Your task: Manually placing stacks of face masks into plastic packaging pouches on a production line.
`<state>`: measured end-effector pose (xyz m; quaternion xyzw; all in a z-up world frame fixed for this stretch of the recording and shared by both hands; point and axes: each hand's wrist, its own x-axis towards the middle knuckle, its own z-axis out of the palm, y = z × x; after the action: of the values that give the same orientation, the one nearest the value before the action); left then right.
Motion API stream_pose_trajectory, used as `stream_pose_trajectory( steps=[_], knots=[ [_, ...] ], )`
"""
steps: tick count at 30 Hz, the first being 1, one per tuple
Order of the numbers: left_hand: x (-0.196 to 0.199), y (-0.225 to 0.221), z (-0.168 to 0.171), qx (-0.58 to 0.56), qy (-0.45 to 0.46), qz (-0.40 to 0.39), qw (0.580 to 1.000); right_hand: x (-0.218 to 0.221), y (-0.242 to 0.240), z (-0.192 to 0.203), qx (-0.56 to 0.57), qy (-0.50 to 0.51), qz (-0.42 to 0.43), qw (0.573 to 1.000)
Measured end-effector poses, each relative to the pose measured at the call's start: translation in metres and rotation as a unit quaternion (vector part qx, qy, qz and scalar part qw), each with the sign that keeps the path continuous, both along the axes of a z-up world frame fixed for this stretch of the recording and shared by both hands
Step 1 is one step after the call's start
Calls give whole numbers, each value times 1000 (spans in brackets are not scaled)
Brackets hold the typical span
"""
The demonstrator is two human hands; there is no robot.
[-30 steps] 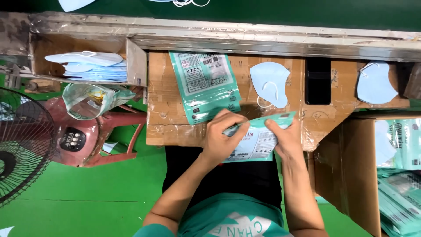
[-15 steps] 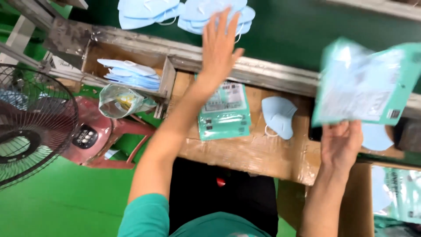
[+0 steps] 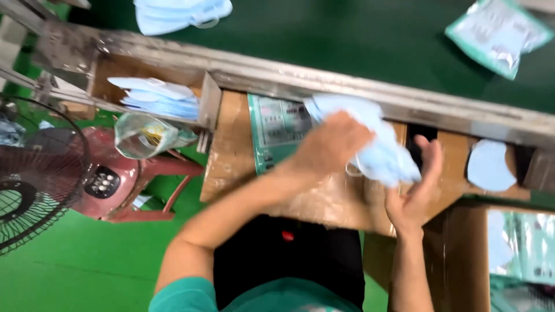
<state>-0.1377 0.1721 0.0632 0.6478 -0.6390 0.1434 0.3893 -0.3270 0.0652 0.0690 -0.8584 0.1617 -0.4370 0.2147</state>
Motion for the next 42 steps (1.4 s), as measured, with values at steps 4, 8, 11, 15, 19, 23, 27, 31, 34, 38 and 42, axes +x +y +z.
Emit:
stream_pose_trajectory(
  steps=[4, 8, 11, 15, 19, 23, 27, 31, 34, 38, 42],
  knots=[
    [-57, 35, -23, 28, 59, -66, 996, -49, -20, -102, 207, -13, 102, 973],
    [-72, 44, -78, 38, 288, -37, 956, -46, 8, -78, 346, 32, 106, 932],
    [-84, 41, -137, 156, 332, -7, 930, -48, 13, -131, 414, 87, 129, 897],
    [-82, 42, -141, 133, 381, -18, 915, -44, 29, -122, 403, 96, 53, 908],
    [-93, 45, -151, 158, 453, -21, 877, -50, 33, -133, 401, 61, 156, 900],
    [-101, 54, -148, 89, 457, 17, 885, -53, 27, -147, 332, 62, 126, 933],
    [-66, 55, -124, 34, 424, -34, 905, -49, 8, -184, 381, 47, 39, 923],
    [1, 66, -129, 57, 65, 138, 987, -22, 3, -161, 537, -42, -12, 843],
    [23, 57, -149, 109, -11, 154, 982, 7, 7, -133, 635, -109, 30, 764],
    [34, 50, -141, 135, -62, 132, 980, 27, -2, -165, 650, -46, 99, 752],
    [16, 62, -98, 50, -17, 123, 991, 52, 21, -127, 538, 6, 89, 838]
  ],
)
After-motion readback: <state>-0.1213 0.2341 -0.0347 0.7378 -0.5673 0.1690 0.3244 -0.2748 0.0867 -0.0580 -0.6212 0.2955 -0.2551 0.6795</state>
